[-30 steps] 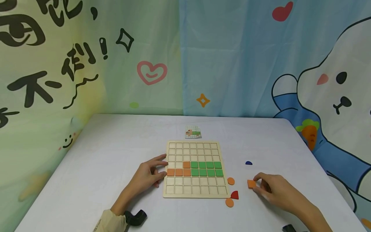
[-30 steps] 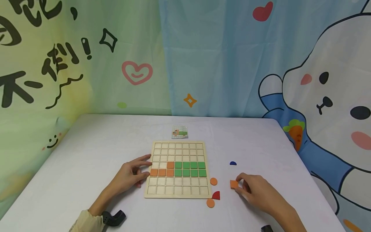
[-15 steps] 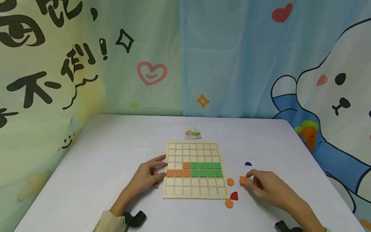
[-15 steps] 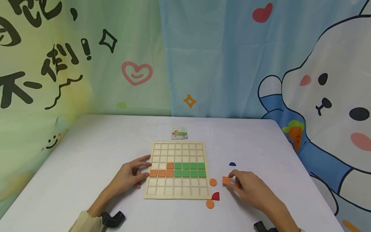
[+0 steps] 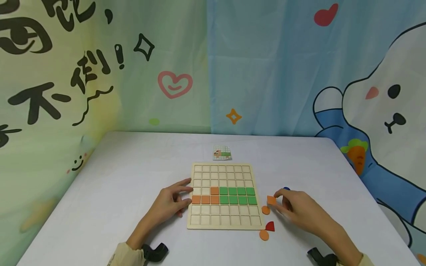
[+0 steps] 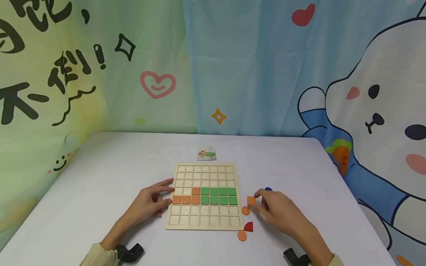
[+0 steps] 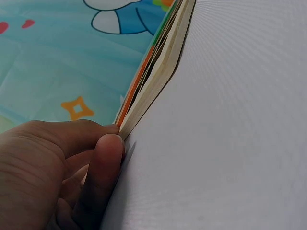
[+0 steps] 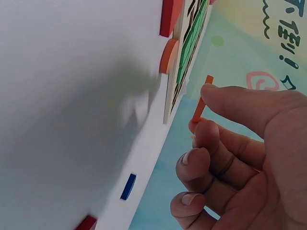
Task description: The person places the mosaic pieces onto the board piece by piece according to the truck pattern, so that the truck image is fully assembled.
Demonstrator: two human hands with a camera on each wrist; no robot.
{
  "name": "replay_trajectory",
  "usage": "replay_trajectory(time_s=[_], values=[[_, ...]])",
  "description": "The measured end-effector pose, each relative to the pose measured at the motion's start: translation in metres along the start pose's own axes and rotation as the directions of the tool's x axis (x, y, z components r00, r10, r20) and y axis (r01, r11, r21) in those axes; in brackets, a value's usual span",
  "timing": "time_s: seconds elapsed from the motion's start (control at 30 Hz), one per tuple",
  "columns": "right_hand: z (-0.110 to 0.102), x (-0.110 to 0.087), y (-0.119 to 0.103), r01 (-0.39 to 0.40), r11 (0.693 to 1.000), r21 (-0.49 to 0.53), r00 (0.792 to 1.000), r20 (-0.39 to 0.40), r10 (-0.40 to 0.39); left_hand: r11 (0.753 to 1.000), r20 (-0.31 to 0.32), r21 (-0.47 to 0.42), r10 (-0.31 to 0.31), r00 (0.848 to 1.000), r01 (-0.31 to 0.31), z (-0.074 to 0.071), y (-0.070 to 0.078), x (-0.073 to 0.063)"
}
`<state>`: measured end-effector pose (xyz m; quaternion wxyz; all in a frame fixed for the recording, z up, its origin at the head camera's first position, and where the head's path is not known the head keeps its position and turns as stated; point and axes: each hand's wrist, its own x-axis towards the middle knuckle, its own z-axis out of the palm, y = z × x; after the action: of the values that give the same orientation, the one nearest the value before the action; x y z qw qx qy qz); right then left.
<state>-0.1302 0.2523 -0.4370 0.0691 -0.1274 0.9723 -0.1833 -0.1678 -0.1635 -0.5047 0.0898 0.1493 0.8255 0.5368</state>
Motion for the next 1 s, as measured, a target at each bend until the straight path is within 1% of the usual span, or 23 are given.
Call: replay_trajectory(time_s=[0.3,0.5,0.63,0.83,1.0], values=[[0.004,0.019,-0.011,0.017,1.0,0.021,1.0,0.007,-0.017,1.0,0.005,-0.001,0.013,1.0,-0.013,0.0,0.0,0.001],[0.005,0.026,-0.019,0.068,0.995,0.067,0.998,0.004,-0.068,1.0,0.004,-0.009,0.018,1.0,-0.018,0.0,0.001,0.0],[0.005,0.03,-0.026,0.101,0.991,0.091,0.995,0.003,-0.102,1.0,0.005,0.001,0.014,1.0,-0.014,0.0,0.001,-0.001],[0.005,0.037,-0.035,0.117,0.988,0.102,0.993,-0.005,-0.117,1.0,-0.002,-0.002,0.018,1.0,-0.018,-0.001,0.002,0.0],[0.009,0.043,-0.041,0.14,0.985,0.103,0.99,-0.016,-0.139,1.0,0.002,-0.012,0.007,1.0,-0.007,0.0,0.002,0.0]])
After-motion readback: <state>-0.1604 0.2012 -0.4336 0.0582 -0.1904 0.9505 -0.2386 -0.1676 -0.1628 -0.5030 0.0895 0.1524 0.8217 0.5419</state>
